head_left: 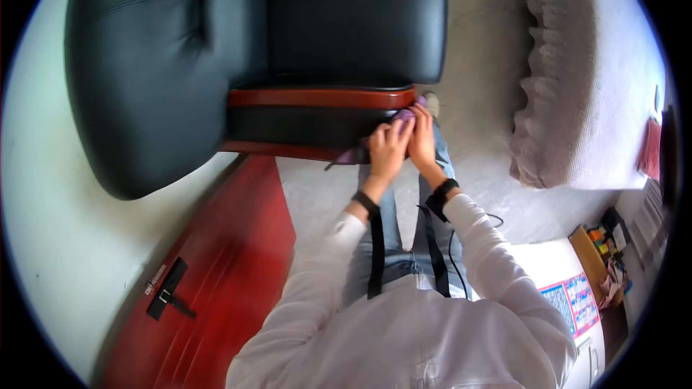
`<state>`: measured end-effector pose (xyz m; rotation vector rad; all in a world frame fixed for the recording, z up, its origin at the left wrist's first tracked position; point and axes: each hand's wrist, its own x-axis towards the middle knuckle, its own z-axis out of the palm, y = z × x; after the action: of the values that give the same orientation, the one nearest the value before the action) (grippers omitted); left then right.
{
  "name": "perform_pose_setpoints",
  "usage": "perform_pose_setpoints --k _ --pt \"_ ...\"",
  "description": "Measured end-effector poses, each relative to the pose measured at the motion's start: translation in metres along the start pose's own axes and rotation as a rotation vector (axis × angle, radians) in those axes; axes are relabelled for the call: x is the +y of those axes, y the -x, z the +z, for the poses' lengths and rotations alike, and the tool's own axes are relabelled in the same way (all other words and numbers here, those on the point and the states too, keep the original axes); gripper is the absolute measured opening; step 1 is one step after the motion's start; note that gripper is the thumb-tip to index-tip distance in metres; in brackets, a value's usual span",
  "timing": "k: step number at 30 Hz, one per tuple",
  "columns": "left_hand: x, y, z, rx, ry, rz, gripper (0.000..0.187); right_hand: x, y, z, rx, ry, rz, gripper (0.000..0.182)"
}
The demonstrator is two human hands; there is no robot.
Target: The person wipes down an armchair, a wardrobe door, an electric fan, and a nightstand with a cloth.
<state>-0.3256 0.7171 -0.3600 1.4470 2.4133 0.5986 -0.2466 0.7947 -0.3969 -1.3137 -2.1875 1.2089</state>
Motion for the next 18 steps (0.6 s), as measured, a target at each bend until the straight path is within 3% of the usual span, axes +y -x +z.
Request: perform_pose_setpoints --k 4,8,9,11,13,15,18 --pt "-0.007 0.0 -0.009 0.063 0.04 -0.019 0.048 -0.028 -0.007 0.003 -0.036 0.082 -0.005 0.036" --pt "-0.044 0.018 -0.044 0.186 0.027 -0.123 0.048 -0.073 -0.018 0.028 -0.073 0.234 -0.329 0.033" --pt "-0.061 0.027 -0.048 0.219 -0.035 -0.147 0.036 -0.081 -0.02 0.045 -0.106 0.262 -0.455 0.032" --pt "-0.091 0.043 -0.062 0.205 0.284 -0.542 0.035 -0.11 -0.029 0.076 -0.262 0.299 -0.657 0.03" --pt "-0.121 0.049 -0.07 0.306 0.599 -0.941 0.051 -0.127 -0.029 0.119 -0.35 0.379 -0.824 0.031" --pt "-0.123 0.046 -0.097 0.347 0.555 -1.013 0.059 -0.153 -0.034 0.135 -0.425 0.435 -0.921 0.033" --pt "-0.111 0.035 -0.104 0.442 0.582 -1.036 0.051 -0.158 -0.035 0.134 -0.459 0.377 -0.903 0.03"
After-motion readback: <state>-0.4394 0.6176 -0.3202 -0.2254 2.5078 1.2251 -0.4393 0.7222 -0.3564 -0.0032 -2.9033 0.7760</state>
